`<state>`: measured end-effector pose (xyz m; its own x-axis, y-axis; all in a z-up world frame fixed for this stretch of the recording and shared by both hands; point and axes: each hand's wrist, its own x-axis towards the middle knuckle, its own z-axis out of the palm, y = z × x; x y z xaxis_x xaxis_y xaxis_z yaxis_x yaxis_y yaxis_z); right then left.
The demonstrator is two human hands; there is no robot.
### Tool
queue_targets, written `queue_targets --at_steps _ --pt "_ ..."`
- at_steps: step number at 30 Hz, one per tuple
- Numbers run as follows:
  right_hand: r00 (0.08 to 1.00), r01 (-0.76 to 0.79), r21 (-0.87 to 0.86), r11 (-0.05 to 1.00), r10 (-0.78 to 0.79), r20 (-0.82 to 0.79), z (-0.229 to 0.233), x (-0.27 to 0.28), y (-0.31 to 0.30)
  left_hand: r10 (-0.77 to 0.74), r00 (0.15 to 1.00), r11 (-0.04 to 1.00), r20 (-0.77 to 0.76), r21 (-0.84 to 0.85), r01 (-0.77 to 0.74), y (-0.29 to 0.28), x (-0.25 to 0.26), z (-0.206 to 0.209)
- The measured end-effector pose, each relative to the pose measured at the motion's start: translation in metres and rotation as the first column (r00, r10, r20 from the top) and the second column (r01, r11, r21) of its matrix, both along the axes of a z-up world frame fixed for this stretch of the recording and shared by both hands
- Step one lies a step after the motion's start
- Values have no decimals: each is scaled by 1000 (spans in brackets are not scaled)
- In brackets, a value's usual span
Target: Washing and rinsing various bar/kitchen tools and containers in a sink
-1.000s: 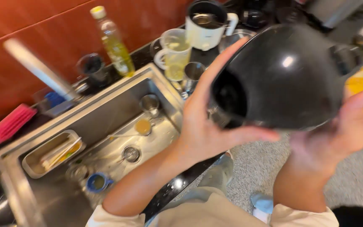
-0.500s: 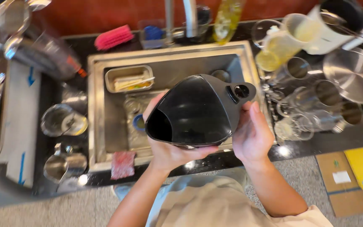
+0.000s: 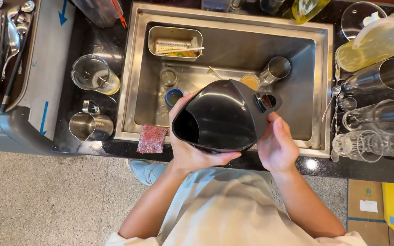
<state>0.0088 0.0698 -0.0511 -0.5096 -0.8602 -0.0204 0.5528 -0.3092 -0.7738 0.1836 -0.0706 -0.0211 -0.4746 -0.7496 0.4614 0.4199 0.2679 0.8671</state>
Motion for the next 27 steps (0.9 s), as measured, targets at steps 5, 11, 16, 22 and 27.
queue_targets --at_steps 5,11,16,22,27 --pt "993 -38 77 996 46 -111 1 1 1 -24 1000 999 6 38 24 5 3 -7" --pt "945 -112 227 967 174 -275 12 -10 8 -11 999 1000 32 21 11 3 6 -5" --pt "525 190 704 685 535 -662 34 -55 34 -56 998 998 9 36 56 0 7 -1" --pt "490 -5 229 973 202 -848 14 -96 -21 -44 999 999 6 29 44 0 2 -4" --pt "805 -108 411 905 322 -498 -18 -105 -31 -107 994 989 8 105 105 -9 -6 -1"
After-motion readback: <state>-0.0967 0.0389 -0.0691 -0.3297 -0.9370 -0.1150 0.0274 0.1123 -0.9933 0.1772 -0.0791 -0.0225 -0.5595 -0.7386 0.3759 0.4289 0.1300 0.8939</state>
